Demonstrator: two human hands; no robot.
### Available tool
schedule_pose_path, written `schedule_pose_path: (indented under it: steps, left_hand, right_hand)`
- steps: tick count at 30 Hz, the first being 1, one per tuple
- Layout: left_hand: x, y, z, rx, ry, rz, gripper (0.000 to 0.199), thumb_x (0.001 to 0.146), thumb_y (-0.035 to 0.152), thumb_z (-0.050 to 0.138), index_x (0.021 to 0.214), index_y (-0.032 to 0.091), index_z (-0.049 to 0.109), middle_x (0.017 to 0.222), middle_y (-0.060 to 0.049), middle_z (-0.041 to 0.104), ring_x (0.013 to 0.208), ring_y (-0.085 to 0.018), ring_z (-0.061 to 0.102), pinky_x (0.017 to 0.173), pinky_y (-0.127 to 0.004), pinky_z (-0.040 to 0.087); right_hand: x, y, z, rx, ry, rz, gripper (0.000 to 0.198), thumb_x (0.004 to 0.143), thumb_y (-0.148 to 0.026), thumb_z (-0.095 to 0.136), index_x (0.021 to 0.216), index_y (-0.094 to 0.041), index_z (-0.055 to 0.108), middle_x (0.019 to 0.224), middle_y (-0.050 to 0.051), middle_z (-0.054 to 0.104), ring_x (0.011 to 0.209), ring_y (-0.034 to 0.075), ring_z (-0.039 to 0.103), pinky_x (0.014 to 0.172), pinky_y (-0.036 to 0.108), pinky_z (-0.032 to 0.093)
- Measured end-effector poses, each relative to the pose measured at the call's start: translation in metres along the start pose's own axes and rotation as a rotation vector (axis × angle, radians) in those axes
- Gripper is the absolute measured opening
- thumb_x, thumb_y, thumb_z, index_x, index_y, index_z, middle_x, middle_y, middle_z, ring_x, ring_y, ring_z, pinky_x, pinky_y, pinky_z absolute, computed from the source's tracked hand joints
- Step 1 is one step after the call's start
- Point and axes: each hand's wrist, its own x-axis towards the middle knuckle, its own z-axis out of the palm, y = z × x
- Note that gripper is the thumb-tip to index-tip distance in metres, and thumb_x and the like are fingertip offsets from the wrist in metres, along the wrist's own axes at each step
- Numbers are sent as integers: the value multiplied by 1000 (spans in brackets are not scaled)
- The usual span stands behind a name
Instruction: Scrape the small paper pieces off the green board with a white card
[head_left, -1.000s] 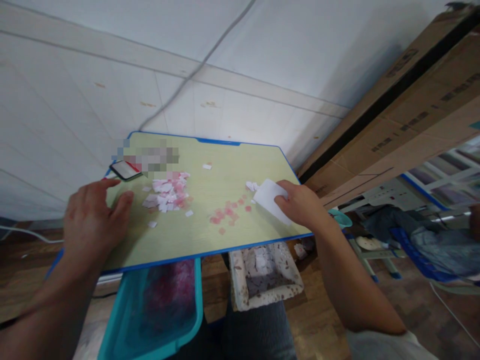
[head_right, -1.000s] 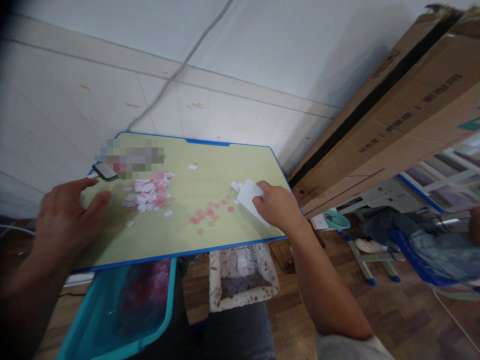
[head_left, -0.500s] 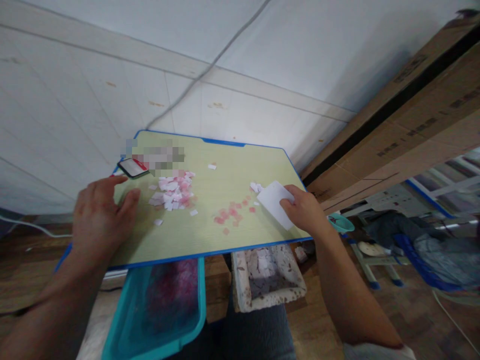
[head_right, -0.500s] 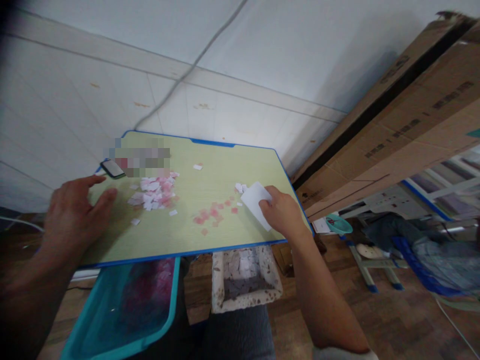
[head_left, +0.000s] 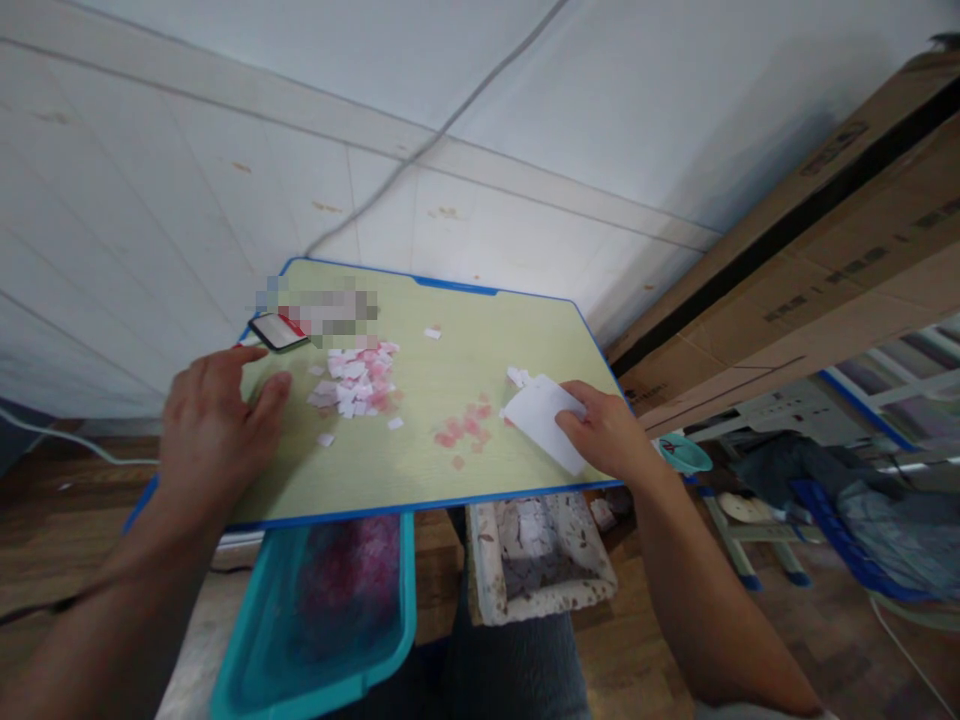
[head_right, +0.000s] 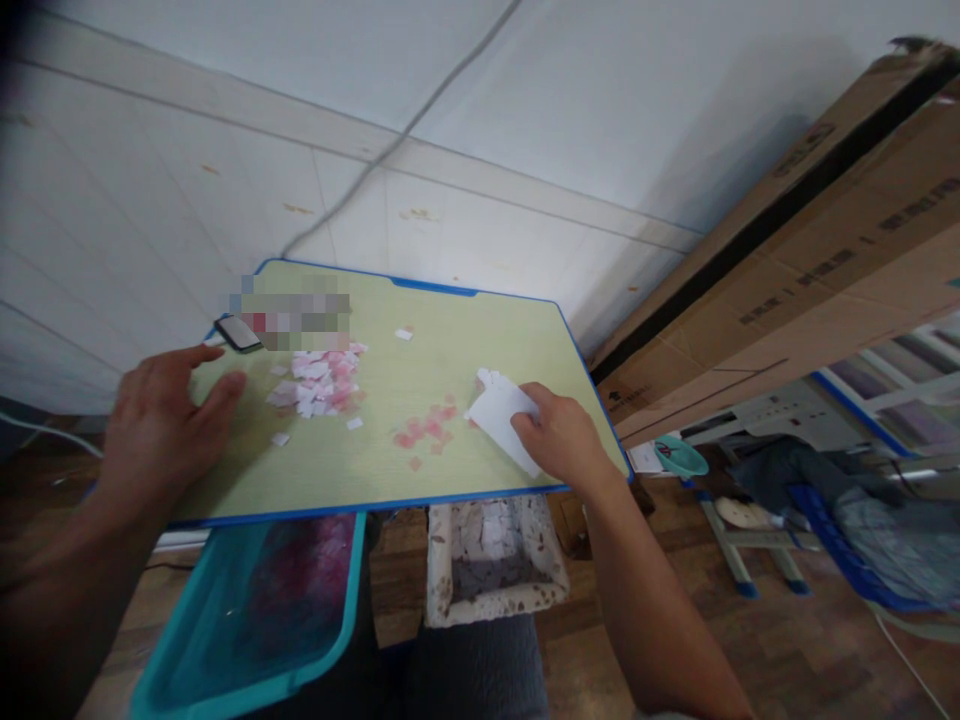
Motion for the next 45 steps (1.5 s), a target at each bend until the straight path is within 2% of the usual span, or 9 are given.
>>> schedule_pose_path:
  steps: [10,15,18,22,27,33,38,41,45]
  left_hand:
    - [0,-2,2,-3,17,30,52,101,48,48,136,11,58,136,-19,61,131,-31,51,117,-44,35]
    - [-1,-3,2,52,-17,41,51,102,51,45,134,14,59,134,-17,61,128,-31,54,115,-45,38]
    - [-1,-3,1,90,-60,48,49,102,53,43,129,16,61,129,-16,62,126,-32,55,114,-46,40]
    - [-4,1,-4,104,-96,78,49,102,53,43,127,17,62,125,-15,63,122,-32,56,112,-47,43]
    - [-14,9,-11,128,-118,108,48,102,52,43,132,18,58,128,-16,62,122,-34,56,112,-50,43]
    - [-18,6,-9,115,-169,139,48,101,50,41,133,18,56,128,-19,62,124,-37,56,111,-54,44]
    - [-17,1,-5,121,-200,173,47,101,50,40,133,18,54,128,-20,62,123,-38,57,110,-56,45]
    - [-17,-2,-3,124,-185,178,46,101,50,40,133,19,53,129,-20,62,123,-39,58,109,-57,45]
    - [-16,-4,-1,122,-192,210,44,101,50,40,133,21,50,129,-19,61,124,-38,57,110,-57,44]
  right_hand:
    - [-2,53,-17,-110,-53,158,35,89,-32,52,114,-21,74,95,10,77,80,25,69,72,31,46]
    - [18,42,-1,10,129,124,42,90,-30,51,125,-19,69,105,11,77,91,26,69,79,31,49]
    - [39,37,14,70,117,97,42,89,-29,52,125,-17,69,107,11,77,90,24,68,80,30,49]
    - [51,46,24,91,137,148,40,89,-30,51,121,-16,71,102,11,77,85,23,67,76,29,49]
    - [51,53,26,126,111,122,41,88,-29,52,123,-17,71,106,11,77,89,24,68,80,30,49]
    - [54,70,24,124,162,286,42,90,-33,51,124,-18,71,103,11,77,88,24,69,78,30,50]
    - [59,83,26,112,113,273,43,89,-31,51,124,-17,71,112,12,76,95,25,70,82,30,50]
    - [59,87,21,89,101,302,39,89,-32,52,116,-16,75,105,14,77,93,27,70,81,32,50]
    - [63,82,17,115,141,313,42,90,-33,50,122,-18,72,105,12,77,92,25,71,80,31,50]
